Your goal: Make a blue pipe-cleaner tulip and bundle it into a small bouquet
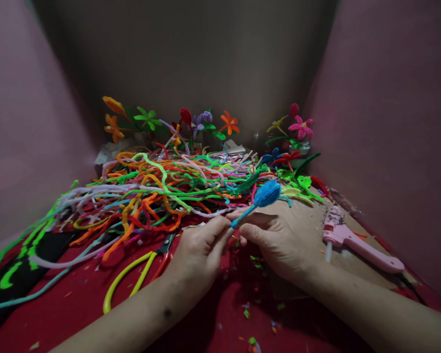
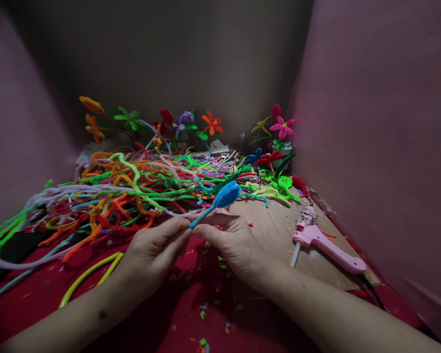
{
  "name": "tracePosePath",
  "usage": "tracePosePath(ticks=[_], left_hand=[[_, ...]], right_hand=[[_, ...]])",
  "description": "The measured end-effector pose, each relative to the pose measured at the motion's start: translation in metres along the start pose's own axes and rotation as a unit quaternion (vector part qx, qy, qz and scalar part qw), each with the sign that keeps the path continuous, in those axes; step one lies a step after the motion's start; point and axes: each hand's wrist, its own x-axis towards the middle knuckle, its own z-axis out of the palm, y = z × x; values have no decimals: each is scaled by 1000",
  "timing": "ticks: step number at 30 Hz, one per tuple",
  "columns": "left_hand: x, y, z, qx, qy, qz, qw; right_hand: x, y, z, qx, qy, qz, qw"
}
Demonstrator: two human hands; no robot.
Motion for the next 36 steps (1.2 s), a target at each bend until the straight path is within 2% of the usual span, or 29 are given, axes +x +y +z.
tracePosePath(ticks=[5,8,11,15,18,22,26,28,30,31,33,35,36], left_hand=[[4,13,-7,-163,-35,-134,977],[5,14,-6,-257,-59,-203,943],[7,11,-5,-347,-88,-253,899],[7,3,-5,-457,-141,-275,834],[7,-1,-6,-513,-175,-281,792],[4,-3,-7,-554,-206,-288,753],[4,-4,-7,-582,-242,-286,722],[5,-3,-8,-572,-252,-284,727],[5,0,-8,-539,-246,-278,756],[6,2,-8,-505,-232,-270,786],[5,4,-7,-386,-183,-232,874],[4,3,-4,-210,-116,-141,961],[2,1,-2,-119,-82,-82,986]], right_hand=[[-1,-11,2,-28,-5,-6,1000],[-1,-21,5,-53,2,7,999],[0,-28,8,-18,1,34,999],[2,-21,6,74,-4,89,993],[4,-8,1,135,-24,93,986],[5,3,-3,205,-51,98,972],[4,3,-2,244,-69,113,961],[4,1,-1,246,-61,117,960],[4,0,-1,243,-39,114,963],[5,0,-1,240,-28,108,964],[6,2,-3,225,-10,91,970],[7,6,-5,198,1,73,977],[8,9,-6,183,6,67,981]])
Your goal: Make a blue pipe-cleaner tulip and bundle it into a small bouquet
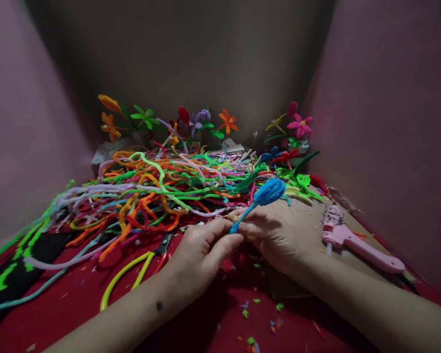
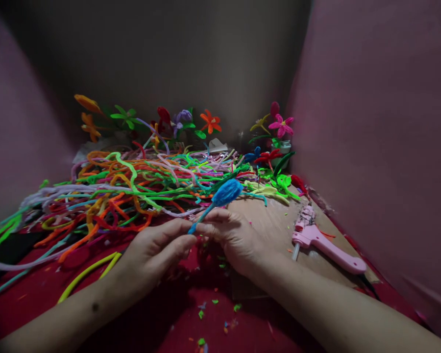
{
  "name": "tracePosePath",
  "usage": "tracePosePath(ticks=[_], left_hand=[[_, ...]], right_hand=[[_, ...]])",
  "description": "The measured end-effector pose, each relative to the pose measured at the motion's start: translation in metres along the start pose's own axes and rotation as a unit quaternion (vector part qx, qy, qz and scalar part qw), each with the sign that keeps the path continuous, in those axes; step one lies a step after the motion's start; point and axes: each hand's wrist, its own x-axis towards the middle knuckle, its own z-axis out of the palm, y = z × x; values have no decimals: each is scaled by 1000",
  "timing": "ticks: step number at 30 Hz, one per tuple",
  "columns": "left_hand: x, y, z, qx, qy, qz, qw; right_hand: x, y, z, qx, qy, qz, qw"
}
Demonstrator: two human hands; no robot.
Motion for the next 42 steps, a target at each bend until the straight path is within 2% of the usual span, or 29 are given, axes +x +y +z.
tracePosePath(ticks=[2,3,5,7,10,13,16,21,24,29,31,33,35,36,37,39,41,42], left_hand=[[-1,-7,3,145,48,109,982],[-2,-10,3,186,64,144,970],[-2,-12,4,208,78,167,961],[-1,-9,3,169,79,125,974],[1,3,1,40,74,24,996],[2,9,0,-94,52,-66,992],[3,6,1,-225,17,-129,966],[5,0,0,-400,-68,-188,894],[5,-3,-2,-439,-102,-200,870],[7,-5,-3,-456,-138,-216,852],[7,-3,-2,-430,-141,-214,865],[6,0,0,-338,-109,-193,915],[4,0,2,-163,-34,-125,978],[2,-1,3,-55,12,-75,996],[1,-4,5,46,51,-12,998],[-2,-11,6,192,88,84,974],[-3,-17,6,248,87,130,956],[-3,-17,5,245,85,131,957]], right_hand=[[0,2,-2,-30,12,-18,999],[0,3,-2,-44,18,-30,998],[-2,2,0,-74,27,-48,996],[-3,0,2,-90,34,-48,994],[-4,-1,4,-64,26,-30,997],[-2,2,1,-28,9,-17,999],[1,6,-3,-20,-10,8,1000],[3,7,-7,-11,-42,36,998],[3,5,-6,-29,-53,25,998],[1,1,-2,-44,-61,14,997],[0,-1,0,-49,-41,8,998],[-2,-4,4,-53,-9,7,999],[-4,-6,8,-57,27,-2,998],[-4,-6,10,-58,42,-8,997],[-5,-7,11,-59,55,-14,997],[-6,-7,13,-62,64,-21,996],[-6,-6,12,-79,72,-25,994],[-6,-5,12,-93,77,-28,992]])
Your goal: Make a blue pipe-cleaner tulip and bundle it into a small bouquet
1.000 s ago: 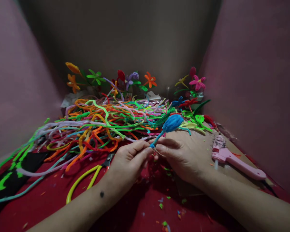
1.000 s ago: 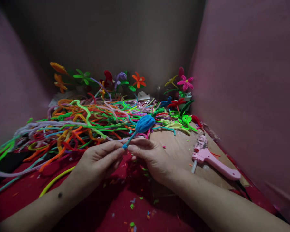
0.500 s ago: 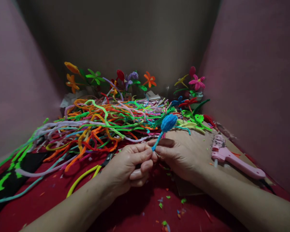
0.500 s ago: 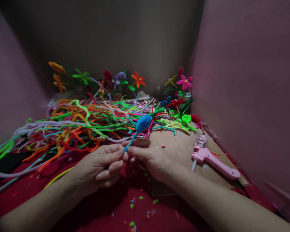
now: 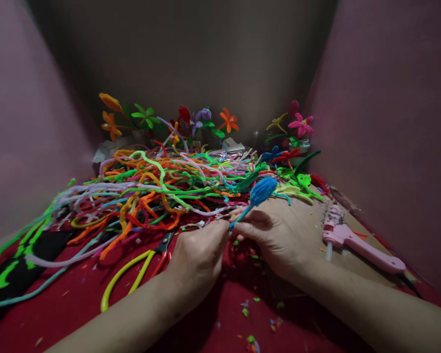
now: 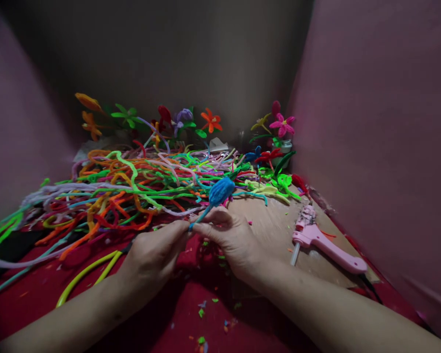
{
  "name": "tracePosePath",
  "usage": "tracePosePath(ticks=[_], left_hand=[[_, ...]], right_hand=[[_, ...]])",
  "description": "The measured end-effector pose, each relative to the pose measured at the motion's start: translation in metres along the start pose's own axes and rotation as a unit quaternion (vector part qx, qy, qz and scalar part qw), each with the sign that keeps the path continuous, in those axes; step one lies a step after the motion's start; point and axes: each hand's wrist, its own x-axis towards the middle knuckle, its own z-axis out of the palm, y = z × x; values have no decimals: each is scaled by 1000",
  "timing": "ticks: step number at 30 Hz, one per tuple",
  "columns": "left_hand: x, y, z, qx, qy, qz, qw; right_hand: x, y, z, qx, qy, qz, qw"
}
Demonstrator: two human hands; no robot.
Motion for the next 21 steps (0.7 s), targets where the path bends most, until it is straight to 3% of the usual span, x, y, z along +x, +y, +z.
tracePosePath(ticks=[4,6,9,15,21], left_hand=[[8,8,-7,-143,-9,-100,985],[12,14,-11,-242,-35,-186,952],[16,17,-15,-381,-91,-271,879],[15,6,-15,-575,-170,-311,737],[14,1,-14,-634,-199,-334,669]], right_hand=[[0,0,-2,-30,-28,-20,999],[-1,-3,-1,-11,-67,-26,997],[-2,-8,0,-12,-86,-21,996],[3,-1,-6,-46,-97,-32,994],[5,2,-11,-83,-99,-76,989]])
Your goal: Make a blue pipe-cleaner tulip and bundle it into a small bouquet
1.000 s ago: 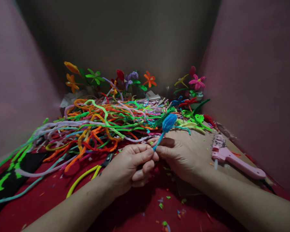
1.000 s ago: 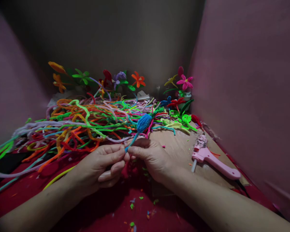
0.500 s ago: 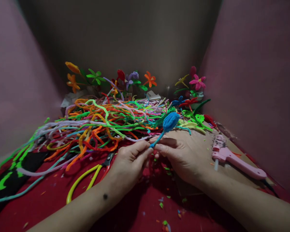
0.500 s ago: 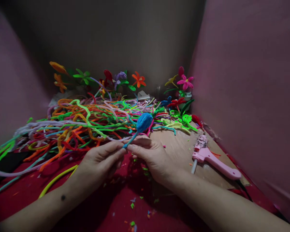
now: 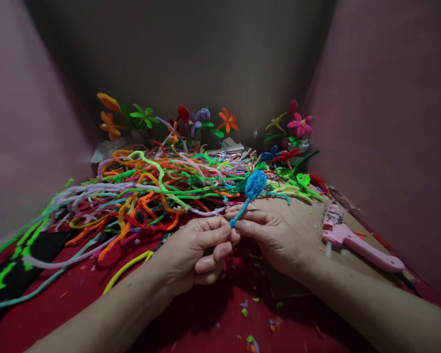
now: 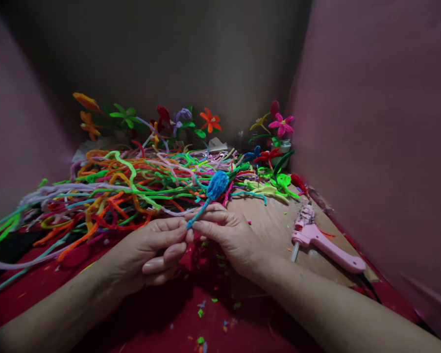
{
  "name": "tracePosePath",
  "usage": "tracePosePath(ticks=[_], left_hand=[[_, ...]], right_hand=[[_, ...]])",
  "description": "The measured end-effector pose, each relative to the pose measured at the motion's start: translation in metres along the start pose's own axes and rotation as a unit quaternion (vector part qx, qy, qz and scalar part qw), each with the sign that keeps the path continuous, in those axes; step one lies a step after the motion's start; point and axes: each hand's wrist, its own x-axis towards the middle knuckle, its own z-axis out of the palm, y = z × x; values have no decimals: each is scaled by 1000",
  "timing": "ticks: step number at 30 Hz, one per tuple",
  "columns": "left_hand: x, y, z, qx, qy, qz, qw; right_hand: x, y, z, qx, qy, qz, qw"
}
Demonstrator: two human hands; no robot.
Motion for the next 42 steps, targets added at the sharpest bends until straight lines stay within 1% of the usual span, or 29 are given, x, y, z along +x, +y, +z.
tracePosePath(ticks=[3,6,8,9,10,11,12,13,14,15,16,17,18,19,20,22,24,27,30,34,36,38,40,42], left_hand=[[0,1,-1,-9,-14,-10,1000],[-1,3,1,21,-9,-2,1000],[-1,4,4,101,30,28,994],[-1,3,6,170,66,61,981],[-2,1,7,252,107,108,956],[-2,-1,7,339,146,164,915],[-2,-4,7,420,176,221,863],[-2,-7,5,487,195,271,807],[-2,-10,2,540,201,309,757],[-2,-12,0,580,198,331,717],[-2,-13,-3,612,193,342,687],[-2,-14,-6,636,187,344,665],[-2,-13,-7,654,182,343,649],[-3,-12,-8,665,178,339,641],[-3,-10,-7,668,175,335,641],[-3,-7,-4,653,176,330,658],[-3,-4,-1,620,185,324,690],[-2,-3,4,562,198,298,746],[-3,-1,7,486,207,249,812],[-3,2,13,344,197,150,906],[-3,3,14,271,181,113,939],[-2,2,14,198,147,97,964],[-2,1,12,129,97,82,983],[-2,0,9,73,52,59,994]], right_hand=[[-1,-3,1,-10,-9,-14,1000],[-1,-4,3,-5,-2,-23,1000],[-2,-5,5,16,8,-8,1000],[-2,-5,7,27,13,4,1000],[-2,-5,8,33,19,17,999],[-2,-6,9,35,26,25,999],[-3,-6,9,29,36,31,998],[-3,-7,10,16,45,36,998],[-4,-8,10,0,53,39,998],[-4,-9,10,-14,59,42,997],[-5,-10,10,-25,62,47,997],[-5,-10,11,-33,62,51,996],[-5,-11,11,-37,60,50,996],[-6,-12,12,-34,54,43,997],[-5,-12,12,-26,45,32,998],[-5,-12,12,-8,25,11,1000],[-5,-10,11,-3,15,4,1000],[-5,-8,9,-33,26,22,999],[-5,-6,7,-55,37,28,997],[-5,-5,6,-41,24,10,999],[-5,-5,6,-27,24,6,999],[-5,-5,7,-2,26,15,1000],[-5,-4,7,35,21,26,999],[-4,-3,7,68,7,30,997]])
